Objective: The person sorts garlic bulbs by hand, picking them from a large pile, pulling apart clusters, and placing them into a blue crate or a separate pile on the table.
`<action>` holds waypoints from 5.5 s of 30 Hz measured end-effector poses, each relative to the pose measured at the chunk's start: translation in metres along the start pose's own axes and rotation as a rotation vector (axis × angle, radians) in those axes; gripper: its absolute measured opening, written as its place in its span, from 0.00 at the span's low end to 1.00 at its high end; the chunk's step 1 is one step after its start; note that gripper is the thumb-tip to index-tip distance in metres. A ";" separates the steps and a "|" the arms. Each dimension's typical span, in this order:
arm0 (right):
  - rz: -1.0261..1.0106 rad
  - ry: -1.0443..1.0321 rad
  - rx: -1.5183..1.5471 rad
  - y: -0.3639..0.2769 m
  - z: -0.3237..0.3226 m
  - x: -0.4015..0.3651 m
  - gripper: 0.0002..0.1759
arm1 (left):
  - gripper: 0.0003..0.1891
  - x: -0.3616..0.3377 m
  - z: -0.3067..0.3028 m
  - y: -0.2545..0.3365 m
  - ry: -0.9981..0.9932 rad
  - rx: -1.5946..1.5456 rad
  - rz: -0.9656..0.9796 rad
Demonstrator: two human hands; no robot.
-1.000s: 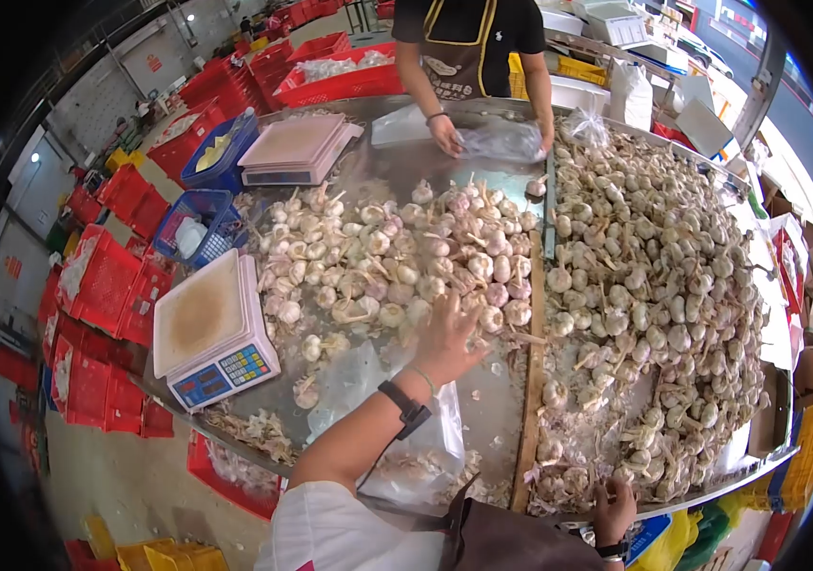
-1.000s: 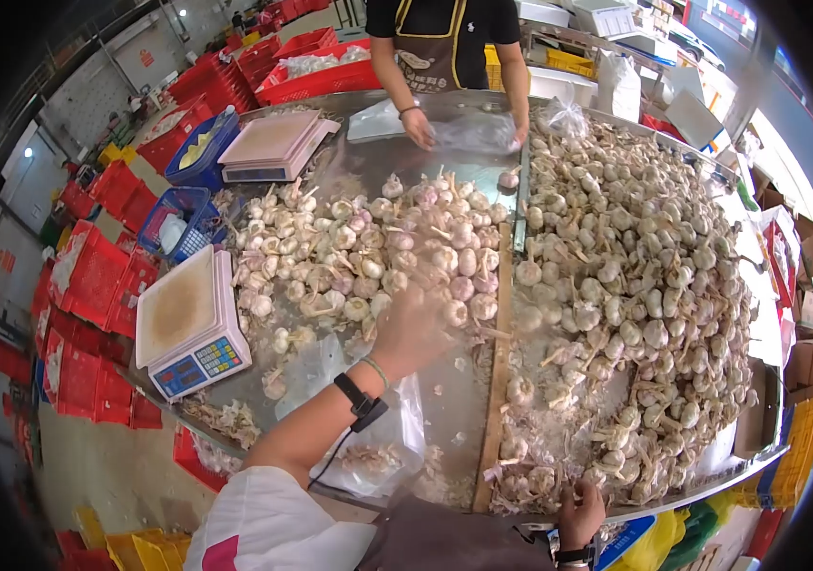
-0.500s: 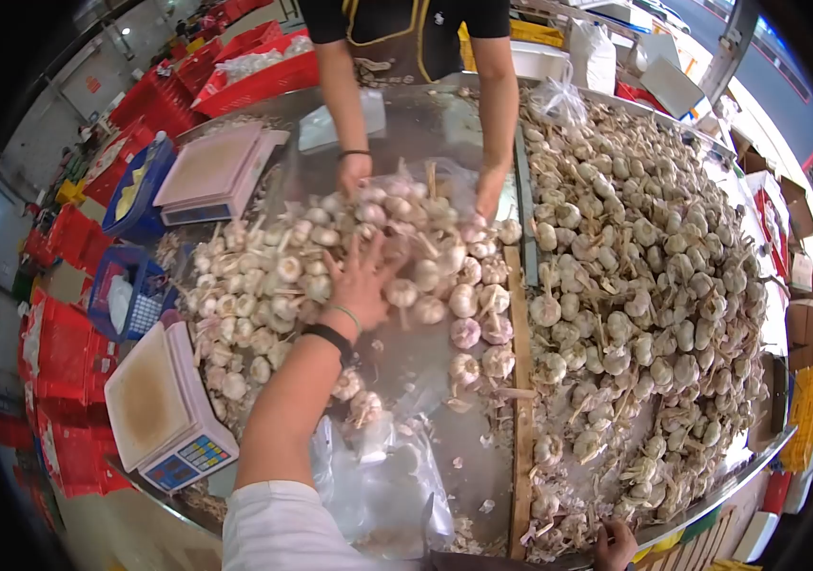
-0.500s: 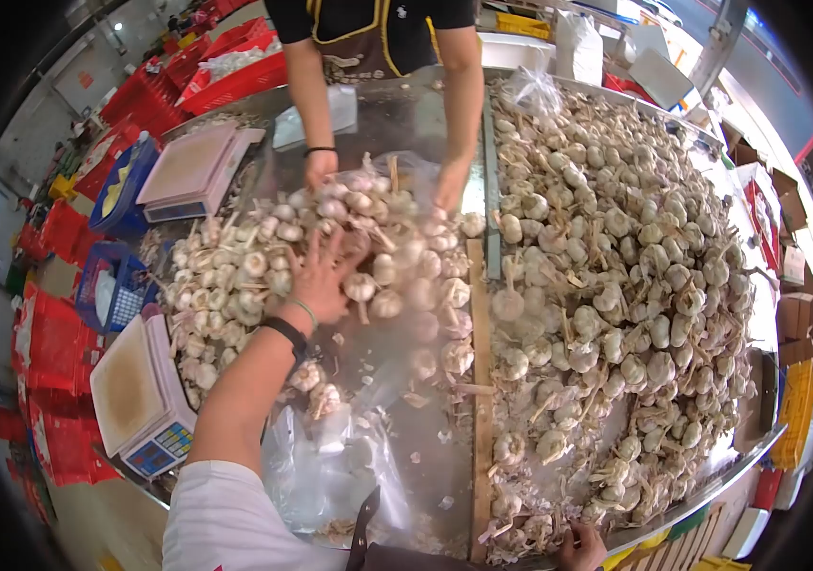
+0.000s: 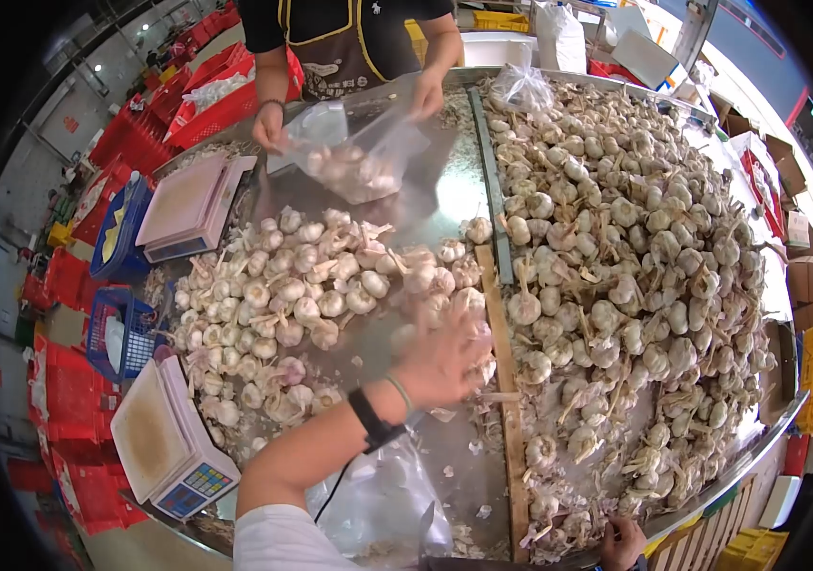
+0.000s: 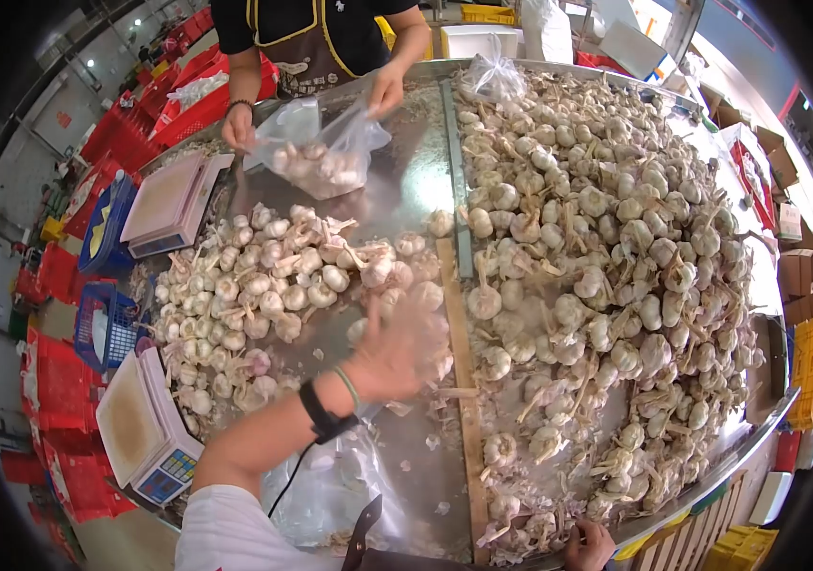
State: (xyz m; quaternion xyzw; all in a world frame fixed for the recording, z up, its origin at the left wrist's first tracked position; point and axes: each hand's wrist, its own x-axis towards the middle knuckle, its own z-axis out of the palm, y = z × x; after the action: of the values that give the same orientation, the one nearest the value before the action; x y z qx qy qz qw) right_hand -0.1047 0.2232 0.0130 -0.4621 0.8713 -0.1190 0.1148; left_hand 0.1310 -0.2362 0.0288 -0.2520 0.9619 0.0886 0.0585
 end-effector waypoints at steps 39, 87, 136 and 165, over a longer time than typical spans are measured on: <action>-0.015 0.220 0.217 -0.005 -0.013 -0.004 0.04 | 0.35 -0.047 0.089 0.270 -0.105 -0.299 0.172; -0.619 -0.120 0.515 -0.034 -0.080 0.178 0.22 | 0.38 -0.032 0.073 0.277 -0.231 -2.776 -0.255; -0.014 0.106 1.214 0.026 -0.058 0.247 0.18 | 0.37 -0.045 0.082 0.276 -0.380 -2.832 -0.049; -0.327 -0.378 0.780 -0.034 -0.080 0.167 0.25 | 0.43 -0.044 0.077 0.277 -0.273 -2.896 -0.083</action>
State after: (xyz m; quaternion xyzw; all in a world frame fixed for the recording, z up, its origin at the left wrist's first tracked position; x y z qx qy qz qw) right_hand -0.1940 0.0740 0.0839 -0.5294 0.6410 -0.3678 0.4166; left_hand 0.0375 0.0375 -0.0005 -0.1060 0.0111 0.9829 -0.1502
